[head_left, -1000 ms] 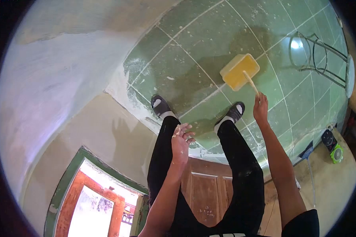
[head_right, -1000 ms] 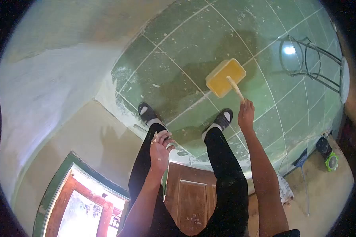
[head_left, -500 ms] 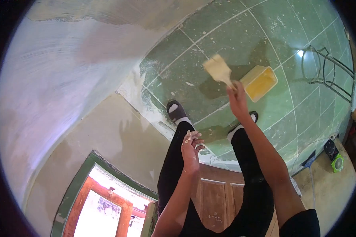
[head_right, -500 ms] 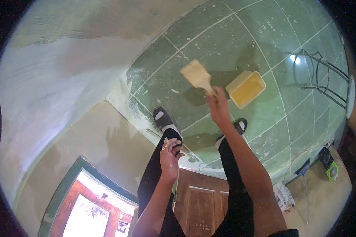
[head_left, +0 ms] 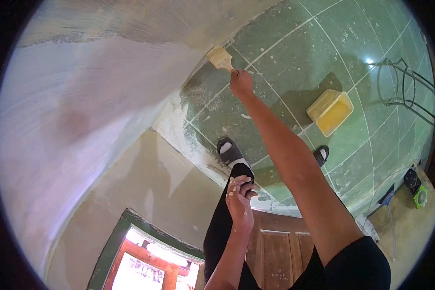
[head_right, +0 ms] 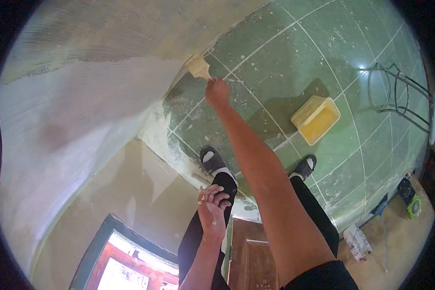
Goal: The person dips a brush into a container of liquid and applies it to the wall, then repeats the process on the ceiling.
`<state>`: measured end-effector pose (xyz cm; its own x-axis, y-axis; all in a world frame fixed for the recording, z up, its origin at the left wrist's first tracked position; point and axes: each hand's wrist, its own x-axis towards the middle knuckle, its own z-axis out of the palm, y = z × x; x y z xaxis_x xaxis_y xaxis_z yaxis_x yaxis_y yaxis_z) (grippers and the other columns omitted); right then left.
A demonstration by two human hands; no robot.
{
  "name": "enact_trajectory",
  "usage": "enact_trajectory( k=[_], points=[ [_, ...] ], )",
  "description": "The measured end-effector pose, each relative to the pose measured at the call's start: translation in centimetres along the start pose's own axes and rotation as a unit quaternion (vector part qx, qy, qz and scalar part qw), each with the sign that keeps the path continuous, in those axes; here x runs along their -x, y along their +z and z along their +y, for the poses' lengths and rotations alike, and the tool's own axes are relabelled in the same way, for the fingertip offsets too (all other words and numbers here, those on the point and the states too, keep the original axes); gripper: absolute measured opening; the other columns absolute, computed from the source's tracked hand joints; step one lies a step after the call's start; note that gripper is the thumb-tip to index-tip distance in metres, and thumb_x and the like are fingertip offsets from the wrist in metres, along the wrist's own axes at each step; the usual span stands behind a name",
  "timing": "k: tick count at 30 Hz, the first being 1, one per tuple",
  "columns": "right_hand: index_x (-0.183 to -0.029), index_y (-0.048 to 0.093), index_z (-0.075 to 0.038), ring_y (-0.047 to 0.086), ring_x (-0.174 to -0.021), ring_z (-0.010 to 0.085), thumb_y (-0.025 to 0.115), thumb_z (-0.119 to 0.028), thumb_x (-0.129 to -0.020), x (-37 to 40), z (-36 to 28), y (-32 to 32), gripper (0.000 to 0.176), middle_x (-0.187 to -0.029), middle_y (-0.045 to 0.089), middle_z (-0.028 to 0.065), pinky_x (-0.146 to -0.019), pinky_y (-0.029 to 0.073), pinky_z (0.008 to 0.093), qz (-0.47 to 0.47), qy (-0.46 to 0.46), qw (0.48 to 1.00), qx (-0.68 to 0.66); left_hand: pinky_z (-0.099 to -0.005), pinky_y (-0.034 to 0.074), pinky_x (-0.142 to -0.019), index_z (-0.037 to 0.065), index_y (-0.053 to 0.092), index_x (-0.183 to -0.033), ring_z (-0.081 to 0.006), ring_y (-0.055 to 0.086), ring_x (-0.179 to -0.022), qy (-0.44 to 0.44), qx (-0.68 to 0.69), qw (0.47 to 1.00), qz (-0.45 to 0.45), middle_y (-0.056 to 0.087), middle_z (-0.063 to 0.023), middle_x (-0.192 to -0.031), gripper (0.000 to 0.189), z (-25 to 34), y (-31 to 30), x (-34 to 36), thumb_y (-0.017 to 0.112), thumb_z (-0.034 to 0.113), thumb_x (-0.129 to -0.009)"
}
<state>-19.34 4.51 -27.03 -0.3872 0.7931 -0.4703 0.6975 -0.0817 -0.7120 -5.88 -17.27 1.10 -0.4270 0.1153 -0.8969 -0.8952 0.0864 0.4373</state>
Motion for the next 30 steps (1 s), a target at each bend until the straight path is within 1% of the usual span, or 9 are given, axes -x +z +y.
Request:
enact_trajectory(
  k=[7, 13, 16, 19, 21, 24, 27, 29, 30],
  points=[
    [-0.098, 0.061, 0.001, 0.064, -0.089, 0.0451, 0.054, -0.023, -0.094, 0.1, -2.2, -0.1, 0.026, -0.09, 0.066, 0.0258, -0.078, 0.05, 0.0521, 0.029, 0.007, 0.999, 0.019, -0.0311, 0.047, -0.075, 0.009, 0.058, -0.112, -0.0163, 0.06, -0.09, -0.001, 0.004, 1.0, -0.01, 0.061, -0.004, -0.107, 0.04, 0.2, 0.2, 0.0, 0.04, 0.044, -0.103],
    [-0.098, 0.061, 0.001, 0.06, -0.084, 0.0479, 0.052, -0.026, -0.097, 6.2, -8.8, -5.3, 0.029, -0.087, 0.063, 0.0277, -0.072, 0.047, 0.0508, 0.041, -0.084, 0.991, -0.096, -0.0342, 0.048, -0.073, 0.009, 0.058, -0.114, -0.0188, 0.061, -0.089, -0.002, -0.013, 1.0, -0.012, 0.063, -0.0056, -0.105, 0.044, -0.9, -0.6, 0.2, 0.042, 0.048, -0.102],
    [-0.102, 0.059, 0.001, 0.058, -0.078, 0.0478, 0.051, -0.023, -0.099, 10.8, -12.7, -8.9, 0.025, -0.082, 0.06, 0.0259, -0.067, 0.044, 0.0504, 0.043, -0.111, 0.981, -0.153, -0.0335, 0.049, -0.073, 0.006, 0.058, -0.113, -0.0204, 0.061, -0.088, -0.007, 0.013, 1.0, 0.016, 0.063, -0.0068, -0.105, 0.055, -0.9, -0.8, 0.3, 0.036, 0.055, -0.1],
    [-0.104, 0.058, 0.0, 0.056, -0.07, 0.042, 0.051, -0.022, -0.1, 14.7, -15.9, -11.9, 0.024, -0.078, 0.058, 0.0232, -0.064, 0.044, 0.0461, 0.05, -0.13, 0.973, -0.183, -0.0346, 0.049, -0.075, 0.004, 0.058, -0.114, -0.0208, 0.061, -0.09, 0.0, 0.057, 0.998, 0.022, 0.063, -0.0074, -0.105, 0.062, -0.9, -0.9, 0.5, 0.033, 0.059, -0.099],
    [-0.103, 0.057, 0.0, 0.055, -0.067, 0.0321, 0.051, -0.023, -0.1, 16.4, -16.9, -13.3, 0.024, -0.076, 0.056, 0.0196, -0.063, 0.043, 0.0398, 0.009, -0.098, 0.969, -0.225, -0.0356, 0.047, -0.075, 0.004, 0.059, -0.113, -0.0215, 0.06, -0.088, -0.001, 0.065, 0.997, 0.033, 0.061, -0.0089, -0.107, 0.063, -0.7, -0.5, 0.5, 0.03, 0.059, -0.1],
    [-0.101, 0.057, 0.0, 0.052, -0.065, 0.025, 0.051, -0.022, -0.101, 17.0, -17.1, -12.9, 0.023, -0.072, 0.053, 0.016, -0.061, 0.042, 0.0366, 0.013, -0.089, 0.956, -0.28, -0.0347, 0.047, -0.076, 0.004, 0.057, -0.115, -0.021, 0.06, -0.09, 0.018, 0.063, 0.995, 0.075, 0.061, -0.0087, -0.109, 0.063, 0.3, 0.0, 0.7, 0.03, 0.059, -0.1],
    [-0.101, 0.057, -0.001, 0.051, -0.062, 0.0251, 0.051, -0.022, -0.101, 13.9, -13.6, -8.4, 0.023, -0.07, 0.051, 0.0147, -0.059, 0.042, 0.0374, 0.038, -0.1, 0.956, -0.273, -0.0373, 0.047, -0.081, 0.004, 0.056, -0.116, -0.023, 0.059, -0.095, 0.03, 0.052, 0.998, 0.016, 0.06, -0.009, -0.111, 0.066, 1.2, -0.6, 0.4, 0.031, 0.062, -0.098],
    [-0.101, 0.057, -0.001, 0.056, -0.075, 0.0436, 0.053, -0.019, -0.099, 10.6, -10.4, -4.9, 0.018, -0.083, 0.058, 0.0234, -0.065, 0.044, 0.046, 0.017, -0.071, 0.959, -0.273, -0.0371, 0.047, -0.08, 0.005, 0.055, -0.118, -0.023, 0.059, -0.094, 0.024, 0.057, 0.998, 0.009, 0.06, -0.0089, -0.113, 0.066, 1.5, 0.1, 0.5, 0.03, 0.062, -0.098],
    [-0.099, 0.057, -0.001, 0.057, -0.076, 0.0444, 0.053, -0.02, -0.098, 8.7, -8.4, -2.5, 0.019, -0.083, 0.058, 0.0239, -0.065, 0.044, 0.0475, 0.037, -0.088, 0.964, -0.249, -0.0363, 0.047, -0.079, 0.005, 0.055, -0.119, -0.0229, 0.059, -0.094, 0.021, 0.069, 0.997, 0.02, 0.06, -0.0086, -0.112, 0.066, 1.8, 0.5, 0.4, 0.029, 0.062, -0.098]
  ],
)
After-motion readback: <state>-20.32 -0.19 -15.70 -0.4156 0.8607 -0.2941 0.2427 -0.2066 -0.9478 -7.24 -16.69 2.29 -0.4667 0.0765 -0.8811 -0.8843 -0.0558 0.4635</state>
